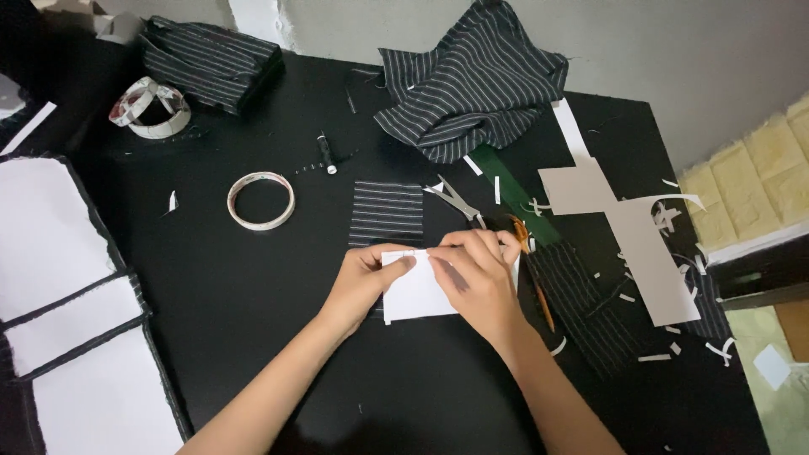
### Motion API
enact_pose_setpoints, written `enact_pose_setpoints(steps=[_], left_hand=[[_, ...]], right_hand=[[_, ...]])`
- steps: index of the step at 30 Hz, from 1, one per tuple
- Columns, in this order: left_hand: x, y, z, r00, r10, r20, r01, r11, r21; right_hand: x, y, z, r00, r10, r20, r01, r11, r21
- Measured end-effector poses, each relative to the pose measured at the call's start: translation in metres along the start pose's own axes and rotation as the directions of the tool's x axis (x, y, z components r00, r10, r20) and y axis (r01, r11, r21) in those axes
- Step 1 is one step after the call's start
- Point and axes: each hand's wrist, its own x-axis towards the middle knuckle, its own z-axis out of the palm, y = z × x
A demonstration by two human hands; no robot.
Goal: Cutting and applying small strips of double-sided tape to a card component.
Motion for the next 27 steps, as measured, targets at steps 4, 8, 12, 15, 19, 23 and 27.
enact_pose_setpoints(steps=[4, 8, 12, 15, 19, 23, 27], left_hand=[[-0.007, 0.007, 0.005, 1.000, 0.022, 0.008, -0.022, 1.000, 0.004], [-0.008, 0.006, 0.006, 0.997, 0.071, -0.015, -0.069, 0.995, 0.075], [-0.012, 0.014, 0.009, 0.999, 0.046, -0.028, -0.044, 0.995, 0.093], [-0.011, 0.008, 0.008, 0.998, 0.047, -0.042, -0.042, 0.994, 0.101], [-0.013, 0.009, 0.010, 0.998, 0.048, -0.047, -0.043, 0.993, 0.108], [-0.009, -0.001, 0.007, 0.998, 0.060, -0.020, -0.057, 0.991, 0.124], [-0.013, 0.005, 0.008, 0.997, 0.071, -0.012, -0.069, 0.987, 0.147]], right_hand=[[-0.001, -0.001, 0.000, 0.999, -0.049, 0.004, 0.049, 0.997, -0.051], [0.000, -0.004, 0.000, 0.999, -0.046, 0.008, 0.047, 0.997, -0.058], [0.005, -0.009, -0.005, 0.996, -0.090, 0.019, 0.092, 0.992, -0.091], [0.003, -0.008, -0.005, 0.993, -0.119, 0.021, 0.121, 0.987, -0.104], [0.003, -0.009, -0.004, 0.993, -0.116, 0.019, 0.117, 0.989, -0.093], [0.002, -0.010, -0.003, 0.993, -0.115, 0.014, 0.116, 0.989, -0.096], [0.000, -0.009, -0.001, 0.992, -0.123, 0.010, 0.124, 0.987, -0.098]])
